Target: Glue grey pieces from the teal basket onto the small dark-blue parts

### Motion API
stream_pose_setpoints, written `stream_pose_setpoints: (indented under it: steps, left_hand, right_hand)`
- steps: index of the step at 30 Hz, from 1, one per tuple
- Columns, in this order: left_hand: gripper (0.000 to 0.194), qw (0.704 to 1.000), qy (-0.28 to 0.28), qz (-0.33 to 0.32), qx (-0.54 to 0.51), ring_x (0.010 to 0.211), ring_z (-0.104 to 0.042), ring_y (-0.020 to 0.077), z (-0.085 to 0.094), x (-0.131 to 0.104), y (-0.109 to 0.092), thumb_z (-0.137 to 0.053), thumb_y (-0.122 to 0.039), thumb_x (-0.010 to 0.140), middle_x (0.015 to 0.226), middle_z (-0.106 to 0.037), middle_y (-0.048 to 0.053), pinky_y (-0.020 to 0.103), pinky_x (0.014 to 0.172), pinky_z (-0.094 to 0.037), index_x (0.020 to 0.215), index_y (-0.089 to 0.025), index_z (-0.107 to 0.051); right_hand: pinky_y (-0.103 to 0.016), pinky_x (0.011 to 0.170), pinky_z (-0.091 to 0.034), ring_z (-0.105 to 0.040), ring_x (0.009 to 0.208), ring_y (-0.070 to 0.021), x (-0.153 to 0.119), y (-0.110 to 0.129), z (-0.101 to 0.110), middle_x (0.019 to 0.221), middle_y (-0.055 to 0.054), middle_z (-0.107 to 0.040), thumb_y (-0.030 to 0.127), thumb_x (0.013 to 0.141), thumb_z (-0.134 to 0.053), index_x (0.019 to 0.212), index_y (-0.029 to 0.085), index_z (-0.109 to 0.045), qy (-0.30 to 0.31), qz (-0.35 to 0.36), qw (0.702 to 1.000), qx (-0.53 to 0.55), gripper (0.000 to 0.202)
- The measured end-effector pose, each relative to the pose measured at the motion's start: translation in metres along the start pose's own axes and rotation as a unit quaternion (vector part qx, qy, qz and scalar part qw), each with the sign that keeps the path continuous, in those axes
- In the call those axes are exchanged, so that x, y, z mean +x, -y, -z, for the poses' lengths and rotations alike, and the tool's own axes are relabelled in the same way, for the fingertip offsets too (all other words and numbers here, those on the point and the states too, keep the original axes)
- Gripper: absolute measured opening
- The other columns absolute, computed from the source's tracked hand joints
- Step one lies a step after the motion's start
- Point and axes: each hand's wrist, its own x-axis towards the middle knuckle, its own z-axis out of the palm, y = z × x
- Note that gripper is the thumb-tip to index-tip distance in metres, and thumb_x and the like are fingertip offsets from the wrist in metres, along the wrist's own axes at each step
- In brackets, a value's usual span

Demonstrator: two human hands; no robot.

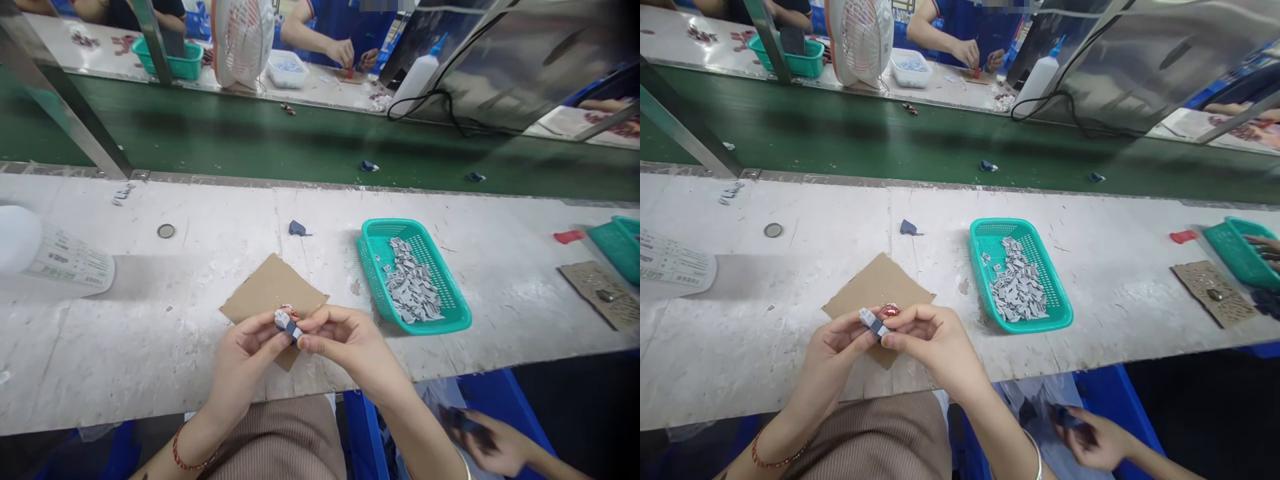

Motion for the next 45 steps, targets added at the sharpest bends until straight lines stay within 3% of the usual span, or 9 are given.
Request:
stream_pose_setpoints:
  steps: [4,11,15,19,24,28,33,40,45]
  left_hand:
    - [0.029,1.0,0.015,0.003,0.002,0.118,-0.064,0.0262,-0.004,0.0,-0.002,-0.072,-0.03,0.084,0.121,-0.072,0.008,0.037,0.103,-0.05,0.112,-0.024,-0.074]
    - [0.041,0.999,-0.022,0.019,0.039,0.112,-0.067,0.0269,-0.008,0.013,-0.003,-0.078,-0.03,0.078,0.116,-0.074,0.011,0.035,0.094,-0.056,0.117,-0.021,-0.069]
    - [0.046,0.991,-0.049,-0.019,0.121,0.111,-0.068,0.0261,0.004,0.028,-0.017,-0.077,-0.034,0.079,0.114,-0.074,0.011,0.035,0.096,-0.054,0.121,-0.019,-0.065]
    - [0.045,0.968,-0.087,-0.103,0.213,0.108,-0.068,0.0249,0.021,0.059,-0.046,-0.076,-0.035,0.078,0.11,-0.075,0.011,0.035,0.099,-0.052,0.118,-0.018,-0.064]
    - [0.042,0.884,-0.139,-0.245,0.373,0.104,-0.069,0.0244,0.051,0.144,-0.091,-0.07,-0.03,0.081,0.104,-0.074,0.011,0.038,0.098,-0.051,0.118,-0.017,-0.057]
    - [0.031,0.794,-0.186,-0.23,0.531,0.104,-0.069,0.0271,0.069,0.216,-0.129,-0.065,-0.026,0.083,0.106,-0.073,0.011,0.043,0.092,-0.052,0.109,-0.018,-0.052]
    - [0.024,0.713,-0.232,-0.233,0.62,0.12,-0.055,0.0402,0.072,0.264,-0.164,-0.062,-0.026,0.082,0.115,-0.066,0.015,0.056,0.101,-0.04,0.103,-0.015,-0.06]
    - [0.034,0.662,-0.163,-0.229,0.695,0.123,-0.05,0.0473,0.05,0.299,-0.163,-0.062,-0.023,0.08,0.124,-0.059,0.03,0.059,0.099,-0.041,0.108,-0.004,-0.063]
    - [0.033,0.642,-0.016,-0.291,0.709,0.129,-0.048,0.0337,-0.021,0.319,-0.138,-0.053,-0.023,0.089,0.131,-0.059,0.02,0.045,0.112,-0.031,0.116,-0.008,-0.064]
  right_hand:
    - [-0.027,0.066,-0.06,-0.071,0.07,-0.0147,0.002,-0.01,-0.004,0.085,-0.004,-0.077,0.031,0.067,-0.085,0.078,0.021,-0.075,-0.019,-0.016,0.997,0.071,0.017]
    - [-0.033,0.086,-0.059,-0.07,0.098,-0.0199,-0.006,-0.012,-0.01,0.104,-0.007,-0.073,0.027,0.085,-0.067,0.091,0.024,-0.077,-0.043,0.122,0.991,-0.017,0.011]
    - [-0.034,0.081,-0.058,-0.07,0.088,-0.0198,-0.005,0.0,0.038,0.094,-0.005,-0.074,0.026,0.089,-0.061,0.09,0.023,-0.076,-0.143,0.184,0.955,-0.181,0.015]
    - [-0.036,0.078,-0.056,-0.069,0.093,-0.0241,0.014,0.011,0.117,0.104,-0.009,-0.074,0.027,0.09,-0.055,0.102,0.02,-0.074,-0.286,0.166,0.857,-0.396,0.023]
    - [-0.035,0.083,-0.053,-0.069,0.099,-0.0269,0.05,0.016,0.169,0.11,-0.013,-0.073,0.021,0.091,-0.054,0.109,0.014,-0.073,-0.228,0.075,0.789,-0.565,0.027]
    - [-0.032,0.079,-0.051,-0.069,0.094,-0.0262,0.061,0.017,0.169,0.102,-0.013,-0.074,0.018,0.09,-0.058,0.098,0.016,-0.077,-0.205,0.067,0.772,-0.598,0.021]
    - [-0.028,0.076,-0.048,-0.068,0.093,-0.0236,0.056,0.016,0.169,0.099,-0.01,-0.074,0.014,0.088,-0.059,0.092,0.016,-0.076,-0.198,0.064,0.766,-0.608,0.018]
    - [-0.027,0.07,-0.046,-0.069,0.089,-0.0219,0.051,0.015,0.173,0.095,-0.009,-0.074,0.006,0.085,-0.055,0.088,0.016,-0.071,-0.204,0.044,0.764,-0.61,0.019]
    - [-0.027,0.062,-0.041,-0.066,0.077,-0.0216,0.046,0.018,0.165,0.082,-0.01,-0.07,0.0,0.083,-0.048,0.075,0.017,-0.066,-0.178,0.025,0.739,-0.649,0.026]
